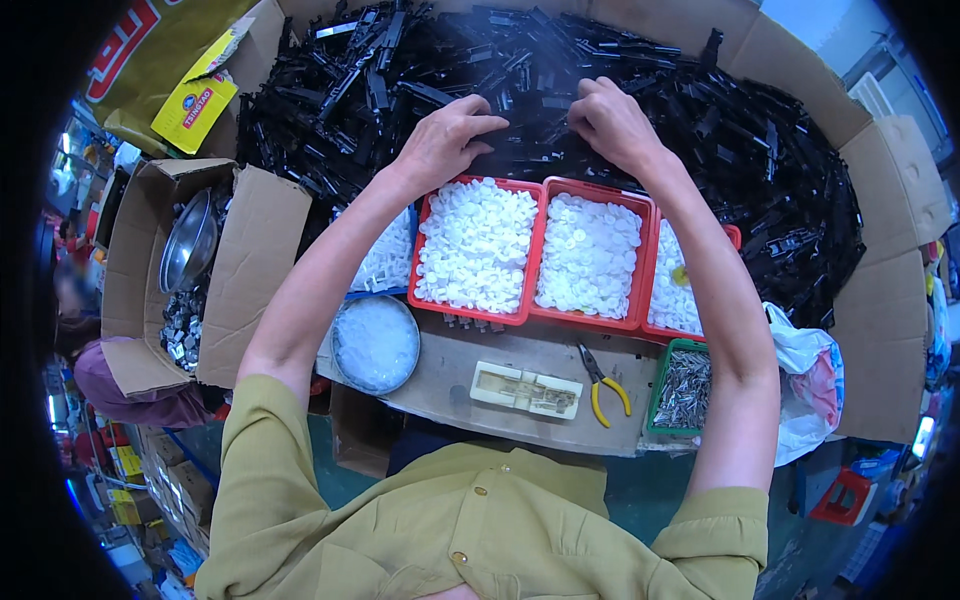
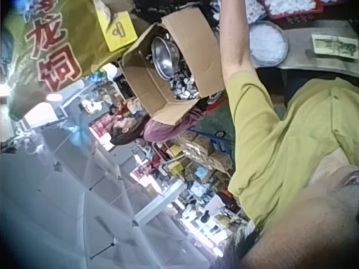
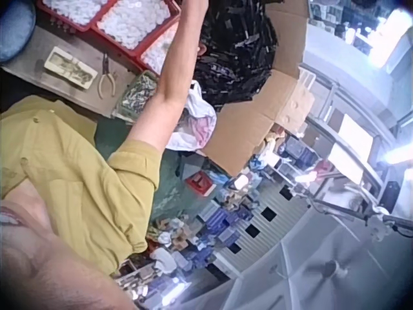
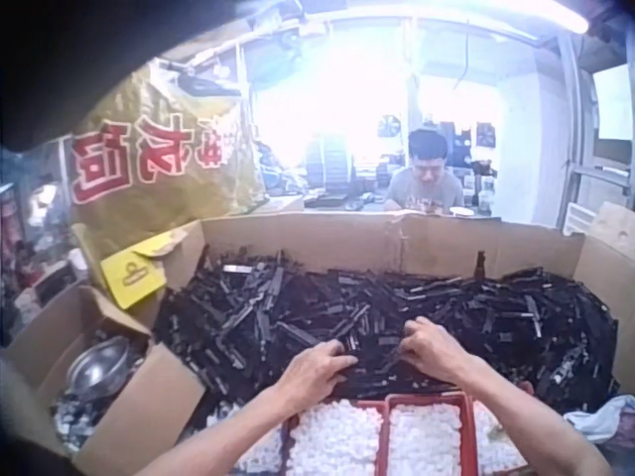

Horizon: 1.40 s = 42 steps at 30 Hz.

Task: The person assembles small lock mechanisms at a workbench. They place a black lock body into a wooden jig, insert a white plastic component and a metal pin, then use a hammer to tap the pin into place. The person repeats this process for multiple units, retrieving parts from nearby trays and placing finished assemblies on the table.

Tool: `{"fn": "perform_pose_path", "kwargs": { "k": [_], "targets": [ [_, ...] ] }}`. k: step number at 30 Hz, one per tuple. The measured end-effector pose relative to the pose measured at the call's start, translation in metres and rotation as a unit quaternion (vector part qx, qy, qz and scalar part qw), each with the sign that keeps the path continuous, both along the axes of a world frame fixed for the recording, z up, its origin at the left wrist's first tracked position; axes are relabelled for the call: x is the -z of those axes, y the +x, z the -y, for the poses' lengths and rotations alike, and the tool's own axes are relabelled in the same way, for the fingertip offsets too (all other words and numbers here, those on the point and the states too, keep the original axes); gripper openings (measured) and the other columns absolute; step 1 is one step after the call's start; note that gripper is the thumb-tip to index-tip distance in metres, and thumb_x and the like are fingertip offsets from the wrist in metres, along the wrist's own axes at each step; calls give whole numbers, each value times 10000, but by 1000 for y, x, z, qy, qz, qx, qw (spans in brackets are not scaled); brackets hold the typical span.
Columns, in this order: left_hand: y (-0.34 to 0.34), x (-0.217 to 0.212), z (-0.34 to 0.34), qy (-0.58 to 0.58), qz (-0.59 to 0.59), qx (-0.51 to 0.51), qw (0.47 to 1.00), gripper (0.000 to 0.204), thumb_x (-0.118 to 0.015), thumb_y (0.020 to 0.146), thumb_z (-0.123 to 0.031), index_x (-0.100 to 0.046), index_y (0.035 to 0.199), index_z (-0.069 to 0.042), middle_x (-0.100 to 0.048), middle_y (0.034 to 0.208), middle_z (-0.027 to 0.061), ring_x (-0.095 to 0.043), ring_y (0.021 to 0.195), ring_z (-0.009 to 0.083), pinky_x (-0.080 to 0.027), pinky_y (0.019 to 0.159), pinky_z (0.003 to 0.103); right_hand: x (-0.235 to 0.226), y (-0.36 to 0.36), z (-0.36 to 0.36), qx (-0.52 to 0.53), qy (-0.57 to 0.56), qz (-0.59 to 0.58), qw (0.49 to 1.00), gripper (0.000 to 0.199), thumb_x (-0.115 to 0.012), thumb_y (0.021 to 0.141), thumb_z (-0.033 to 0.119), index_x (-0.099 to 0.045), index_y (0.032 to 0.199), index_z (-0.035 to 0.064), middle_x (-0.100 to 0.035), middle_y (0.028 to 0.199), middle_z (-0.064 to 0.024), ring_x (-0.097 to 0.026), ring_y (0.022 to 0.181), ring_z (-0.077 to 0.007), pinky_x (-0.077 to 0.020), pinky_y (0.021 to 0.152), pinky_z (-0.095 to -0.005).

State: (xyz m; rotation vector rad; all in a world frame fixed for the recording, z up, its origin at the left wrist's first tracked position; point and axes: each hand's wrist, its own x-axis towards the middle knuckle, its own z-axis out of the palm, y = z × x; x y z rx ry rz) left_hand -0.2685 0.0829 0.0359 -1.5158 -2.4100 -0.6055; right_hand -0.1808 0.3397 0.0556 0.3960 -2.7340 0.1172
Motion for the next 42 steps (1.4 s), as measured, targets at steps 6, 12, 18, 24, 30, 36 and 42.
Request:
{"fn": "perform_pose_path", "kwargs": {
  "k": [6, 12, 18, 24, 30, 36, 42],
  "targets": [
    [7, -3, -7, 8, -6, -41, 999, 291, -728, 836, 34, -756, 1099, -87, -648, 1118, 98, -686, 991, 252, -596, 851, 348, -25, 38, 13, 49, -19, 42, 998, 83, -725, 849, 41, -779, 911, 38, -662, 902, -102, -631, 901, -242, -562, 772, -376],
    [-3, -1, -2, 17, 26, -22, 999, 321, -685, 836, 102, -762, 1086, -84, -638, 1136, 100, -679, 1026, 250, -598, 880, 336, -24, 45, 27, 62, -80, 173, 980, 150, -684, 886, 92, -779, 991, 42, -748, 975, -155, -725, 884, -280, -572, 813, -375],
    [-10, -5, 3, -3, 48, -3, 999, 374, -647, 835, 153, -763, 1090, -94, -628, 1178, 108, -658, 1100, 251, -593, 926, 328, 10, 8, 35, 44, 30, 87, 995, 117, -630, 844, -27, -740, 829, 8, -705, 949, -162, -706, 893, -322, -555, 754, -421],
    [-11, -3, 9, -20, 17, -7, 1000, 433, -627, 836, 172, -750, 1134, -117, -622, 1205, 119, -641, 1137, 265, -592, 934, 342, 4, 5, 41, 74, 111, 100, 986, 138, -648, 851, -18, -754, 885, 64, -648, 1058, -123, -676, 977, -271, -492, 846, -449],
    [-13, -4, 9, -28, 30, -5, 999, 455, -625, 838, 173, -742, 1157, -129, -620, 1210, 121, -633, 1148, 273, -584, 944, 355, 5, 5, 32, 40, 92, 122, 987, 208, -695, 815, -18, -769, 972, 96, -561, 1081, -78, -537, 1094, -220, -469, 862, -428],
    [-13, -2, 8, -28, 17, 0, 999, 449, -642, 834, 159, -742, 1159, -135, -621, 1211, 117, -634, 1144, 268, -573, 960, 354, 14, 1, 34, 7, 97, 76, 992, 168, -724, 794, -10, -772, 927, 80, -545, 1079, -74, -529, 1095, -215, -462, 855, -421],
    [-13, 0, 8, -32, 14, -5, 999, 433, -658, 832, 143, -743, 1154, -135, -622, 1210, 115, -641, 1126, 269, -577, 949, 353, 15, 0, 32, 6, 85, 108, 990, 102, -732, 797, -4, -750, 878, 56, -541, 1052, -84, -543, 1090, -223, -474, 846, -398]
  ]
}}
